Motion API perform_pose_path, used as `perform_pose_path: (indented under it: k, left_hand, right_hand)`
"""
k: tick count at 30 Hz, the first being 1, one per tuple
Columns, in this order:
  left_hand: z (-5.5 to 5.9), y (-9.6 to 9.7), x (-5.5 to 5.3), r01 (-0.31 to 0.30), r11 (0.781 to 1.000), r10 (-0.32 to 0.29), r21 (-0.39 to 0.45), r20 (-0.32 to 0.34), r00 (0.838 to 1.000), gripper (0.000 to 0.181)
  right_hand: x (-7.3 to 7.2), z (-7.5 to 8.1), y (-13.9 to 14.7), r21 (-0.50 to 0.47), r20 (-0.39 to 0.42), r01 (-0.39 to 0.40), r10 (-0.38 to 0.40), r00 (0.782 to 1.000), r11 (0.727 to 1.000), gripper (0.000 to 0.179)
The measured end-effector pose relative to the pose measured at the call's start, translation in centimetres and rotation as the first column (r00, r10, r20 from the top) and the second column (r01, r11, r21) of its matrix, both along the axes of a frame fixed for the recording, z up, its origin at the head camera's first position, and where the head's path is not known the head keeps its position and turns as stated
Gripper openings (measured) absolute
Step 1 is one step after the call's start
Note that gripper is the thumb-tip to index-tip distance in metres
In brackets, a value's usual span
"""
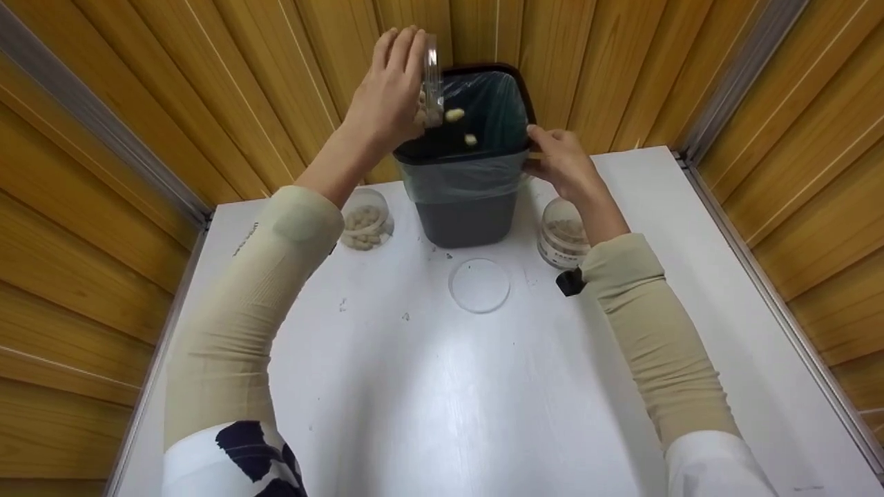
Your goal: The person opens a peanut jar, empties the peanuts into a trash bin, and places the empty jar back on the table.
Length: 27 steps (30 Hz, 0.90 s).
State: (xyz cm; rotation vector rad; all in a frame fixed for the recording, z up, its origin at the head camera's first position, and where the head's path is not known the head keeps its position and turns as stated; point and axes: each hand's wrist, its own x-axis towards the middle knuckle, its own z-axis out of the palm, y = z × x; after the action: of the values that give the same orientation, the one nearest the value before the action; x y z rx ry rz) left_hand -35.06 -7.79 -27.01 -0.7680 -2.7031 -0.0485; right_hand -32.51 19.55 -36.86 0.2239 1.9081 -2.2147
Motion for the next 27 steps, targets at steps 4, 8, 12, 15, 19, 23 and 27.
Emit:
perform_pose_path:
  k: [4, 8, 12, 15, 19, 23, 27]
  left_hand:
    - [0.24, 0.14, 0.1, 0.022, 0.998, -0.025, -0.06, -0.053, 0.998, 0.1]
    - [0.36, 0.17, 0.21, 0.029, 0.993, -0.039, -0.11, -0.087, 0.995, 0.101]
    - [0.38, 0.19, 0.18, 0.019, 0.997, -0.023, -0.077, -0.056, 0.998, 0.102]
    - [0.32, 0.21, 0.15, -0.008, 1.0, 0.008, -0.018, 0.002, 1.0, 0.106]
    - [0.14, 0.19, 0.06, -0.011, 1.0, 0.011, -0.025, -0.005, 1.0, 0.104]
    - [-0.01, 0.2, 0.13, 0.009, 0.999, -0.01, -0.034, -0.042, 0.999, 0.1]
    - [-0.09, 0.35, 0.32, 0.032, 0.995, -0.041, -0.096, -0.092, 0.995, 0.094]
  right_hand:
    - [0.02, -0.05, 0.01, -0.005, -0.012, 0.002, -0.002, 1.0, 1.0, 0.06]
    - [0.03, -0.14, 0.0, -0.02, -0.037, -0.001, 0.0, 0.999, 1.0, 0.056]
    - [0.02, -0.18, -0.04, -0.019, -0.033, 0.006, -0.006, 0.999, 1.0, 0.055]
    - [-0.03, -0.25, -0.15, -0.015, -0.031, 0.018, -0.019, 0.999, 1.0, 0.053]
    - [0.0, -0.33, -0.3, -0.005, -0.03, 0.026, -0.026, 0.999, 1.0, 0.051]
    - [0.13, -0.31, -0.34, 0.007, -0.022, 0.016, -0.016, 1.0, 1.0, 0.054]
    - [0.22, -0.14, -0.29, 0.022, -0.016, 0.008, -0.008, 1.0, 1.0, 0.058]
